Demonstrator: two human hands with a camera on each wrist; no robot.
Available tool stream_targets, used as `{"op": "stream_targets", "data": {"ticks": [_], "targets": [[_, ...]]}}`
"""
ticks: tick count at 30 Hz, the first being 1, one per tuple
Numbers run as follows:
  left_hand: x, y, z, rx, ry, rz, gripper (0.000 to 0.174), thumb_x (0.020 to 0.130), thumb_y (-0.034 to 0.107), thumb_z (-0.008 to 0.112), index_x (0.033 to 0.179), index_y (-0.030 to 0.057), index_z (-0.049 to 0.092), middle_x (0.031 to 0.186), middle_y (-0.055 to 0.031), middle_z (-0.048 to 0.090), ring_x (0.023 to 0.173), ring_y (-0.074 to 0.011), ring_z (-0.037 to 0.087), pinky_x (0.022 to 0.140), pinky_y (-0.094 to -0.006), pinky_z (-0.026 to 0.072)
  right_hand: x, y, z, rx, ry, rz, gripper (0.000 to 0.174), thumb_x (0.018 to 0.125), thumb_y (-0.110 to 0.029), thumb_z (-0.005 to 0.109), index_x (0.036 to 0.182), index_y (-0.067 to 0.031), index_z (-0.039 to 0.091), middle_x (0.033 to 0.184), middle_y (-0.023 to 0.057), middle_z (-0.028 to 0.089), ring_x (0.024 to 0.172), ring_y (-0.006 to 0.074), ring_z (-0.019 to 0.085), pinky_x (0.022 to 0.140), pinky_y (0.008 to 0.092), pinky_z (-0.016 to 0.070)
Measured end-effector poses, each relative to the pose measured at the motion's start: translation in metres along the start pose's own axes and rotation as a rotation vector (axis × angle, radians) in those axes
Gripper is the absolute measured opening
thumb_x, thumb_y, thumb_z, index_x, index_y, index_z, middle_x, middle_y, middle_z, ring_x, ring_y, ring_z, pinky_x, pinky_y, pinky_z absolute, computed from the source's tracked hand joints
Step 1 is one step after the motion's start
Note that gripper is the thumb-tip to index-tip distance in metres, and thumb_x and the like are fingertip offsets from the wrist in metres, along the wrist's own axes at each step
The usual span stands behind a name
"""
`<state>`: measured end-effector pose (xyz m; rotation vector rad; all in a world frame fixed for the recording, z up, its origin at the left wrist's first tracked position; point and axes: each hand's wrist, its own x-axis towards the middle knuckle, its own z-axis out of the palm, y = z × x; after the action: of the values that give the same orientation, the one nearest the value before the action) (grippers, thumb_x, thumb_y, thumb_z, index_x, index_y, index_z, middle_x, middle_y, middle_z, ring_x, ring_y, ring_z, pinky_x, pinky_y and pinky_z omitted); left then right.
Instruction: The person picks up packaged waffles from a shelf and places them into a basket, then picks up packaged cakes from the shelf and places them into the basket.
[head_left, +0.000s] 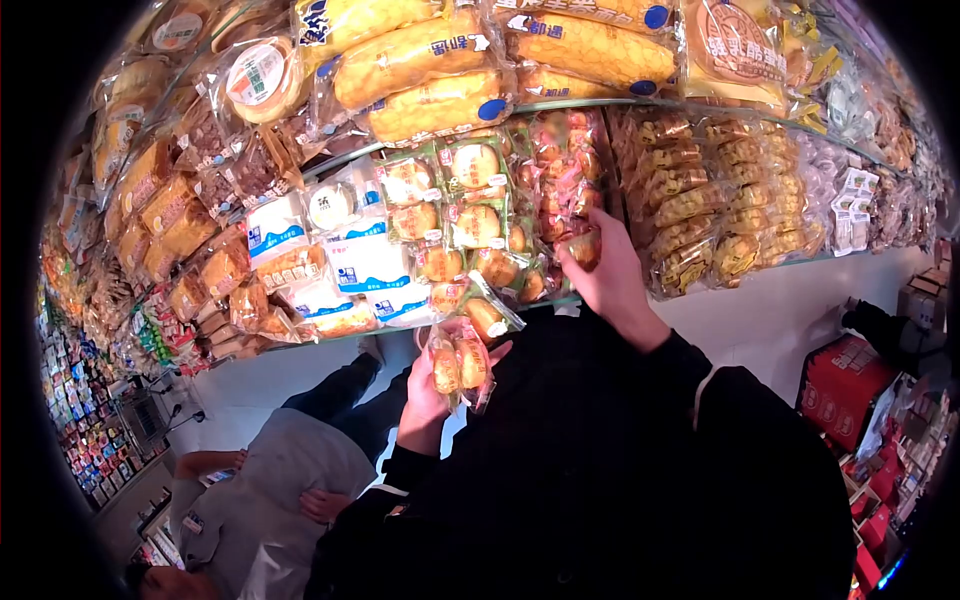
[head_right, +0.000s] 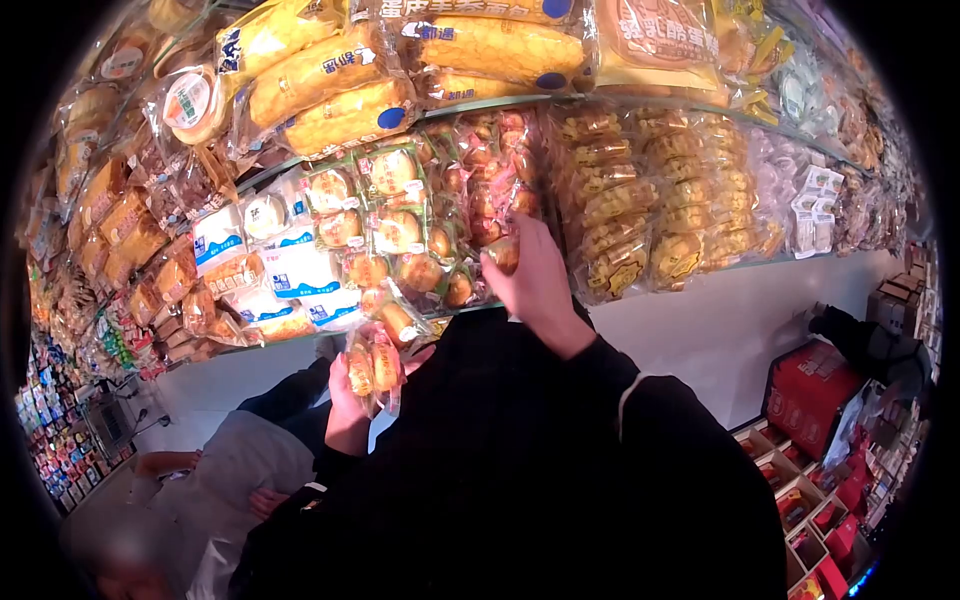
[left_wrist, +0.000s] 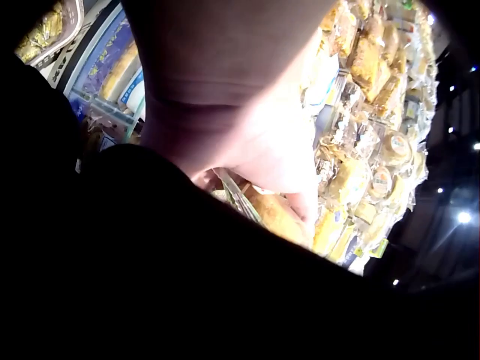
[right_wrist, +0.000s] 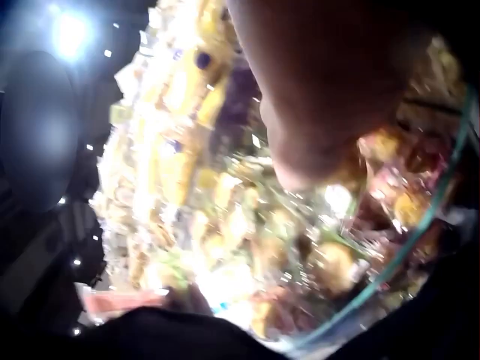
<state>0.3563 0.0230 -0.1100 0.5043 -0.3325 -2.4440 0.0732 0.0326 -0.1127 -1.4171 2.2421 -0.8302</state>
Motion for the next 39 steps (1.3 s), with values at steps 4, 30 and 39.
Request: {"op": "stream_targets", "data": {"ticks": [4, 30, 39], "targets": [[0.003, 0.002, 0.018, 0.021, 0.081, 0.141, 0.069, 0.086, 0.052, 0.059, 0.131, 0.005, 0.037, 0.112, -0.0193, 0.057, 0.086, -0.0341, 0.066, 0.106, -0.0576, 0.0359, -0.016, -0.05, -0.032, 0.459, -0.233, 0.021, 0.034, 0.078, -0.021, 0.078, 0.094, 0.0, 0.057, 0.082, 0.0155, 0.059, 0.071, 0.0272, 0.06, 0.062, 0.034, 0.0487], [-0.029, 0.024, -0.037, -0.178, -0.189, 0.118, 0.072, 0.087, 0.053, 0.054, 0.141, 0.0096, 0.037, 0.138, -0.005, 0.049, 0.129, -0.0221, 0.046, 0.104, -0.0489, 0.0395, 0.061, 0.061, 0.08, 0.07, -0.224, 0.348, 0.062, 0.089, -0.017, 0.056, 0.141, 0.0036, 0.029, 0.131, 0.0269, 0.045, 0.113, 0.0451, 0.049, 0.095, 0.0445, 0.0437], [-0.033, 0.032, -0.029, 0.045, -0.048, 0.12, 0.073, 0.086, 0.056, 0.055, 0.139, 0.0088, 0.034, 0.122, -0.0093, 0.057, 0.097, -0.0263, 0.064, 0.068, -0.0406, 0.0563, 0.054, 0.082, 0.095, -0.671, -0.231, -0.089, 0.045, 0.081, -0.009, 0.056, 0.125, -0.0001, 0.05, 0.116, 0.0162, 0.055, 0.112, 0.0316, 0.052, 0.094, 0.0382, 0.0439]]}}
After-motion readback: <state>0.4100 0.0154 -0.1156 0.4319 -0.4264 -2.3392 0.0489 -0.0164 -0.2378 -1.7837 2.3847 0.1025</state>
